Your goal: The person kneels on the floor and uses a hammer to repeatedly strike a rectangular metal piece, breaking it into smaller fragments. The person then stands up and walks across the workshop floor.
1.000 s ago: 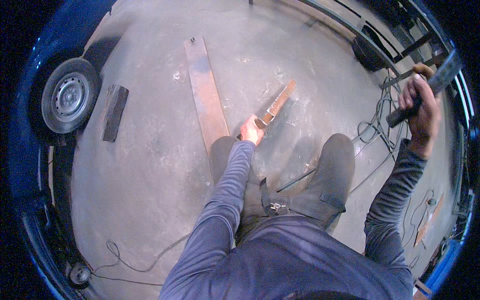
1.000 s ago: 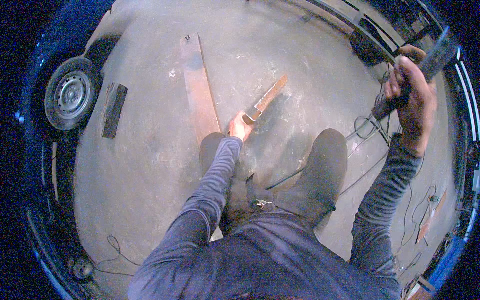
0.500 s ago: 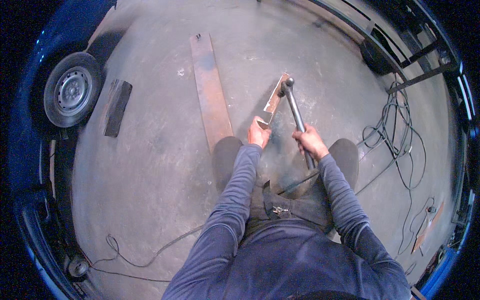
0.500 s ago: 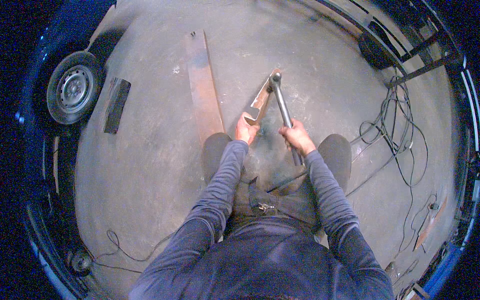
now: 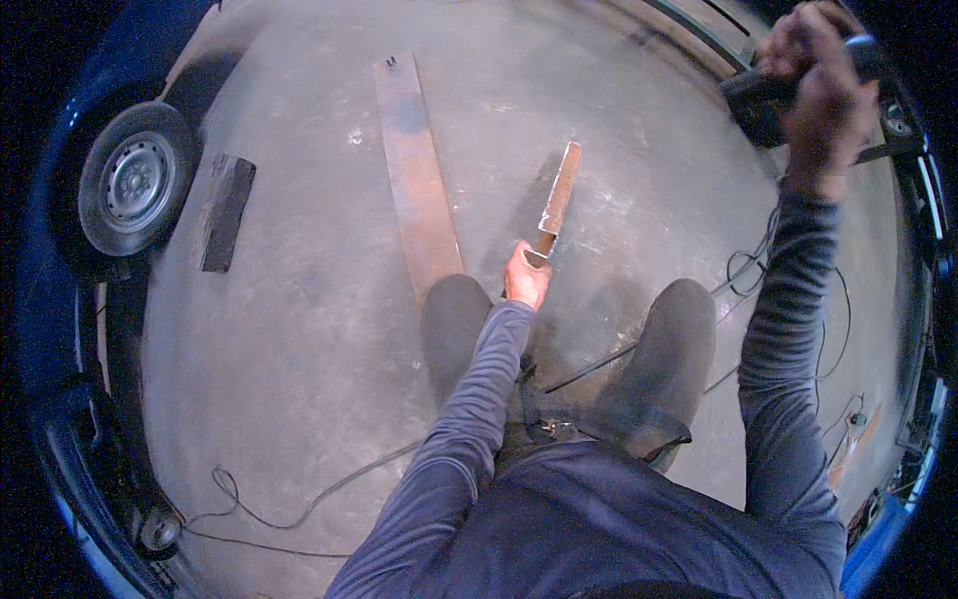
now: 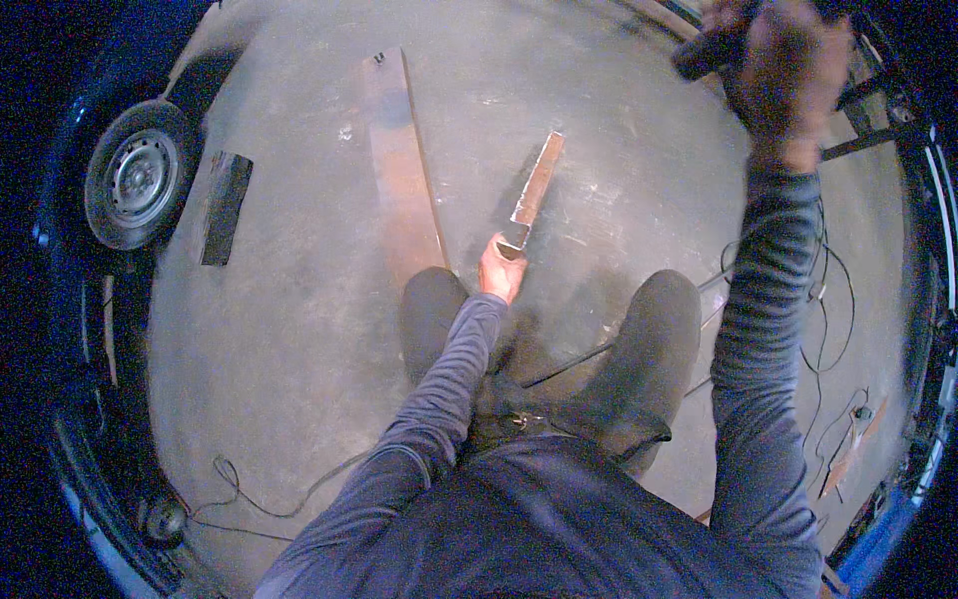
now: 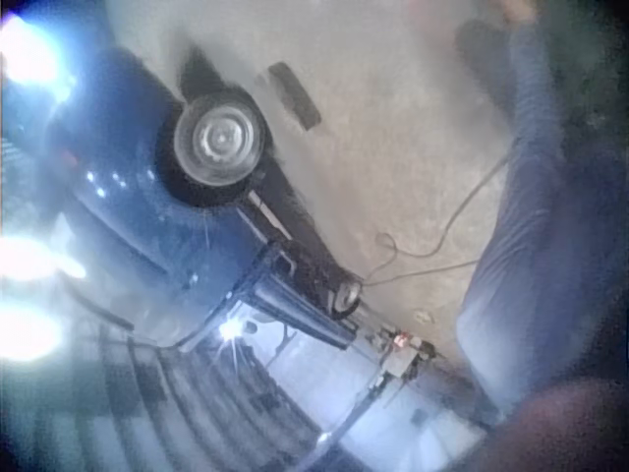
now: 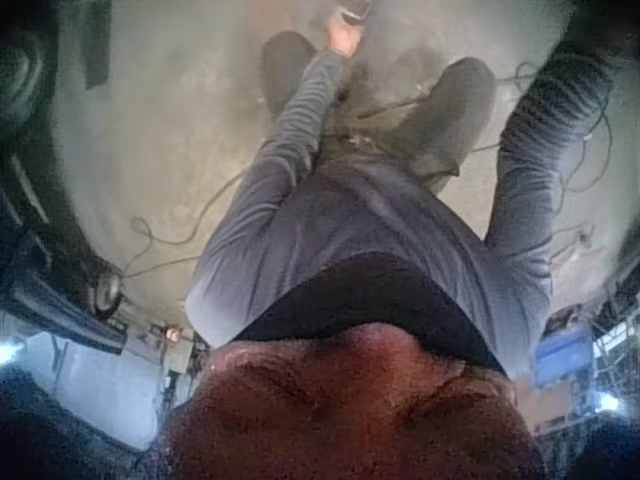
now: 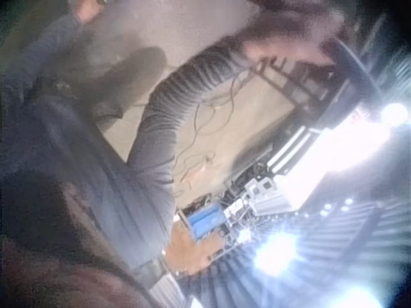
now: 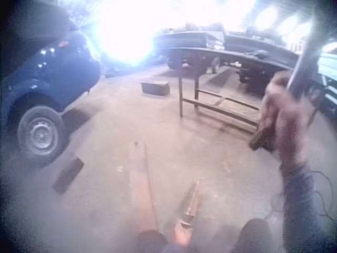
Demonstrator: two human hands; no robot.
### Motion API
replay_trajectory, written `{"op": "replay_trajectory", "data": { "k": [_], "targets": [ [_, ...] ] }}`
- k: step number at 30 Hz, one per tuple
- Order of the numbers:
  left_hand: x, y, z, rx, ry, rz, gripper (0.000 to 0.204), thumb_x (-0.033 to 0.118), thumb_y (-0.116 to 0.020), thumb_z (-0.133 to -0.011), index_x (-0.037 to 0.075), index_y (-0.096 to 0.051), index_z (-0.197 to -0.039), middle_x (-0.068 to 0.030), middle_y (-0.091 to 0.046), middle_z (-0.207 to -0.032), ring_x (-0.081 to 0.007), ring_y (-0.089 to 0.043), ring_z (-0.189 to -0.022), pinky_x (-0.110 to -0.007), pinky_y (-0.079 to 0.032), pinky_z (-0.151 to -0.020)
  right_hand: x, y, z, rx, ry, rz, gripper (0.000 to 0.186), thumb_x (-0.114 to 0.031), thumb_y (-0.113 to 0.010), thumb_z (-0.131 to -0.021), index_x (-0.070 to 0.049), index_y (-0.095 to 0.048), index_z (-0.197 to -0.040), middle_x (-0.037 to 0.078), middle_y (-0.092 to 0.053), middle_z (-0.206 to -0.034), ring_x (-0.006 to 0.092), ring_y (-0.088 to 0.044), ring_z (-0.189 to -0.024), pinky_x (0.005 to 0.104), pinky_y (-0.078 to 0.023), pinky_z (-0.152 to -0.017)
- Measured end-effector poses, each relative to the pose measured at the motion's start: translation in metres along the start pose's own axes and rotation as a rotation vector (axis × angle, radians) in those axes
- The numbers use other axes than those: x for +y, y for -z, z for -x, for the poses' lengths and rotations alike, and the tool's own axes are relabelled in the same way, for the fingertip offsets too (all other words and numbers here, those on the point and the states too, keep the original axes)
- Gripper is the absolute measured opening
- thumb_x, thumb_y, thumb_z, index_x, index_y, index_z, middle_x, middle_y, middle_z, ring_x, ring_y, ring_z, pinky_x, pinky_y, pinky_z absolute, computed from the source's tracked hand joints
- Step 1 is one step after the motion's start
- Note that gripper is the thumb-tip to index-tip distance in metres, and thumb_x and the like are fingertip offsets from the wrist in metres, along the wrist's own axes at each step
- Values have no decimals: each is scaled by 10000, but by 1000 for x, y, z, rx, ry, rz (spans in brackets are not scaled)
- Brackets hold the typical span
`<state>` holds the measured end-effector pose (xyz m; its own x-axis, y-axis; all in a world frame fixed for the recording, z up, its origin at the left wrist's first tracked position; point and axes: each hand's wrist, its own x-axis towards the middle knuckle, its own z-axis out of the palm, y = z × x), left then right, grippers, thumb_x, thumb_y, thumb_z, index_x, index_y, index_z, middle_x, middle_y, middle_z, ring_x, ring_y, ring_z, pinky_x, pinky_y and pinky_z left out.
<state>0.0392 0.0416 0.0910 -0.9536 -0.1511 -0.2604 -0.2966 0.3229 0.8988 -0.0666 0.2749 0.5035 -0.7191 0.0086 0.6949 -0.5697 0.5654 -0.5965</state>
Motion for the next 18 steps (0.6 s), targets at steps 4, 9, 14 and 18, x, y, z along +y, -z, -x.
{"op": "replay_trajectory", "data": {
  "k": [4,9,14,18],
  "targets": [
    [7,12,1,-12,-23,-91,231,82,-717,-750,44,-571,-924,-198,-658,-844,-357,-676,-835,-419,-507,-758,65,-93,184,-482,-939,-42,215,-162,-612,-915,-42,-568,-1087,65,-620,-759,169,-605,-599,348,-508,-559],
    [-9,25,8,146,-58,147,218,128,-705,-790,36,-597,-955,-228,-661,-868,-393,-675,-870,-426,-511,-779,44,-76,168,-131,-1045,-208,151,-147,-614,-898,-70,-524,-993,-6,-493,-659,110,-488,-483,285,-412,-433],
    [-11,22,15,-108,-77,-163,184,108,-715,-764,51,-635,-920,-212,-674,-884,-395,-678,-901,-428,-516,-774,-1,-13,102,-14,-729,-335,182,-175,-639,-915,-70,-518,-1001,3,-523,-668,113,-502,-478,283,-435,-442],
    [-15,12,25,-50,-111,-142,207,107,-716,-756,52,-648,-943,-211,-689,-934,-403,-677,-951,-439,-518,-789,-8,-21,124,23,-713,-268,197,-181,-647,-914,-66,-515,-1005,11,-537,-654,118,-530,-487,288,-461,-451]
  ]
}}
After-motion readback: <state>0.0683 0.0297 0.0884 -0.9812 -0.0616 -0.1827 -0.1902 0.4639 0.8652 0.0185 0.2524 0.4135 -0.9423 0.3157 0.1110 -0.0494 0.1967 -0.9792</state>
